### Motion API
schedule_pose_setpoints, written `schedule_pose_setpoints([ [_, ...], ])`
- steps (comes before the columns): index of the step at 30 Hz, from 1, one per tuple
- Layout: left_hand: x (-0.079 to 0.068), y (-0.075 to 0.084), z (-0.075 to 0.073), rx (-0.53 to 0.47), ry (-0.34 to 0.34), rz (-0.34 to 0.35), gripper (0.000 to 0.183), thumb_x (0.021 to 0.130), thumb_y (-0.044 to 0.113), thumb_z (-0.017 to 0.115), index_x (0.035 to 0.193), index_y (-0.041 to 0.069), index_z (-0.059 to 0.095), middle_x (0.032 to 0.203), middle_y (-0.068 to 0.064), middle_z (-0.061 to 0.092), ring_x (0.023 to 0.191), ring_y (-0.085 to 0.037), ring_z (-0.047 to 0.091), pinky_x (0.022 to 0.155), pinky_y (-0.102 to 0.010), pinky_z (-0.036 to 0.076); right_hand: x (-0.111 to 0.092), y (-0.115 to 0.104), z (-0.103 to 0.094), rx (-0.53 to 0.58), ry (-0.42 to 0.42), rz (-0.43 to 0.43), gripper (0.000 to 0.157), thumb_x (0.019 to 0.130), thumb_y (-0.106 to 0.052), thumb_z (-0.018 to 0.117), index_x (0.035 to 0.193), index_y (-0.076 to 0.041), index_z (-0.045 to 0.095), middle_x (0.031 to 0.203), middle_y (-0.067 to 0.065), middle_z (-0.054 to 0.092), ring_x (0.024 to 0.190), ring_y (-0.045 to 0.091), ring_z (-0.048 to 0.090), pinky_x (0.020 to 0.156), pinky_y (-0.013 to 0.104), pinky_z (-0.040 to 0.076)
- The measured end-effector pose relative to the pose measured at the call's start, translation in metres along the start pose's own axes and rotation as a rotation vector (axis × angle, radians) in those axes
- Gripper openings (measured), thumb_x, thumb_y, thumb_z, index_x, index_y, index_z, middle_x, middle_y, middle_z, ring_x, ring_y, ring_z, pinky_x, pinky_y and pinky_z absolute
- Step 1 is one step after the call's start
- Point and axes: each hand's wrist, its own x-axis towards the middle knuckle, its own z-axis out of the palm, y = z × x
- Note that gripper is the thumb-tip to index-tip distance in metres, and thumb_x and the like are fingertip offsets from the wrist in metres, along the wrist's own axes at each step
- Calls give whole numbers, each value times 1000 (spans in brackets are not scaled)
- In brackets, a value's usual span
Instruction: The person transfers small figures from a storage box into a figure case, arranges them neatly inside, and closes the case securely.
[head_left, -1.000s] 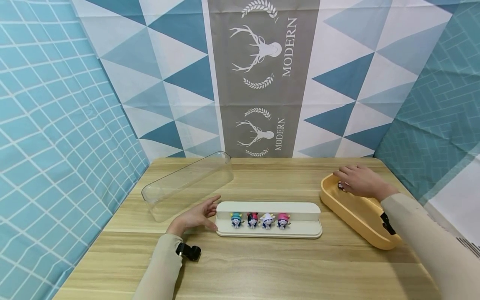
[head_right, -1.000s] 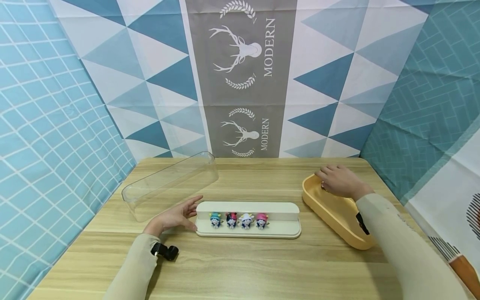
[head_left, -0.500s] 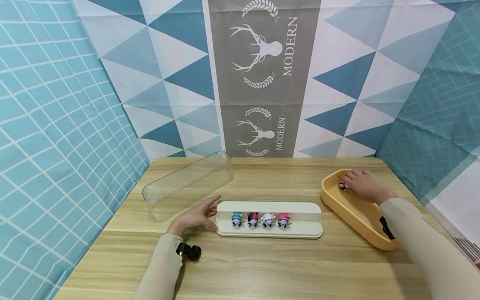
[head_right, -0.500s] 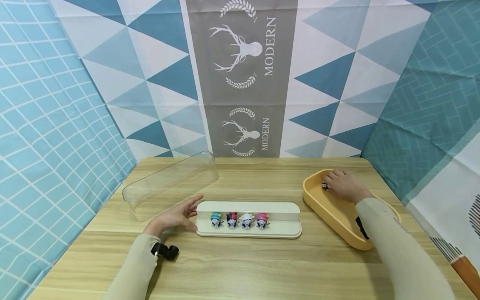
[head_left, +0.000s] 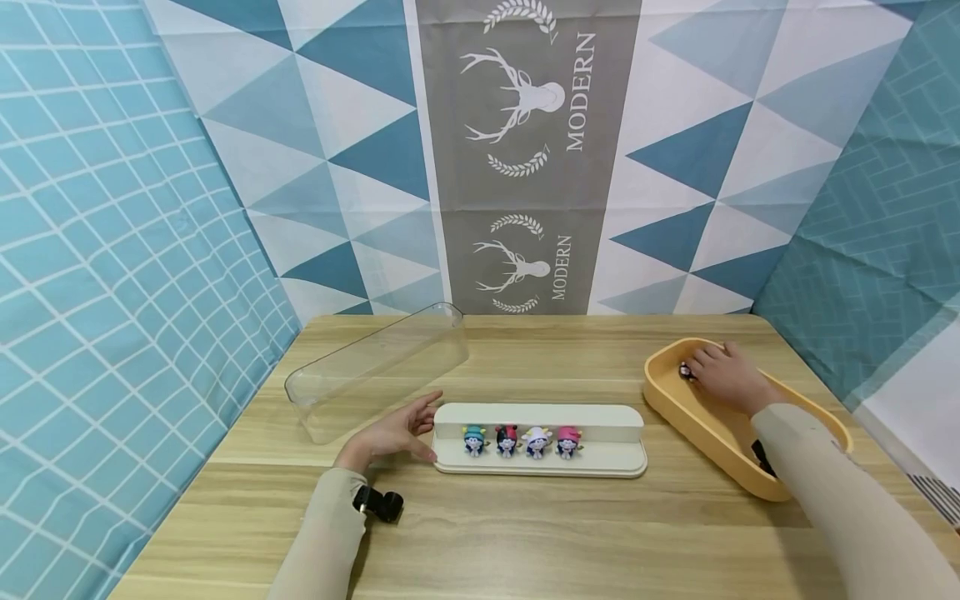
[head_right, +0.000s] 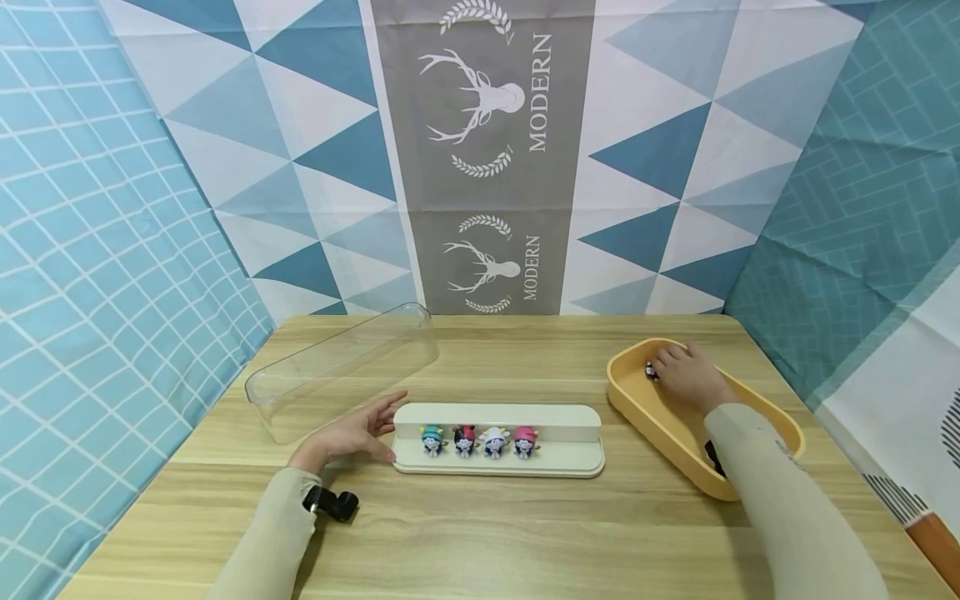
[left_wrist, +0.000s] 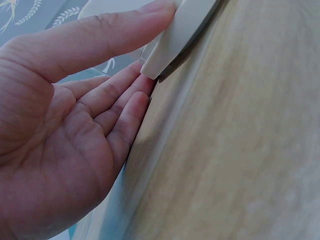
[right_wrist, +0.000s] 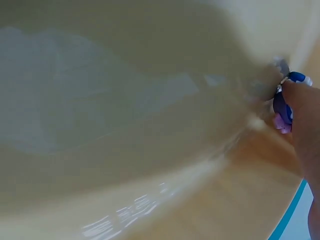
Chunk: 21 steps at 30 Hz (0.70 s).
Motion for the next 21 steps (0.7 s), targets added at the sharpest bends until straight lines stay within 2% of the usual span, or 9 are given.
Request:
schedule_pose_setpoints([
  [5, 0, 0, 0, 8, -5, 1, 112, 76, -14, 77, 158, -3, 1, 153, -31, 32, 143, -44, 27, 119, -52, 22, 0, -1, 0, -29, -37, 13, 19, 86, -2, 71, 104, -6, 63, 97, 13, 53, 90, 32, 47, 70, 48, 43],
  [12, 0, 0, 0, -5, -3, -2, 112, 76, -16, 76, 158, -2, 1, 152, -30, 34, 142, -44, 28, 118, -52, 23, 0, -2, -1, 4, -36, 27, 17, 89, -5, 69, 105, -5, 62, 100, 14, 54, 95, 33, 49, 74, 51, 45],
  [21, 0, -1, 0, 7, -6, -4, 112, 76, -15, 76, 158, -3, 1, 153, -31, 32, 143, -44, 27, 118, -52, 24, -1, -2, -2, 61, 0, 33, 20, 88, -7, 70, 103, -4, 57, 101, 16, 55, 94, 35, 51, 76, 53, 47],
])
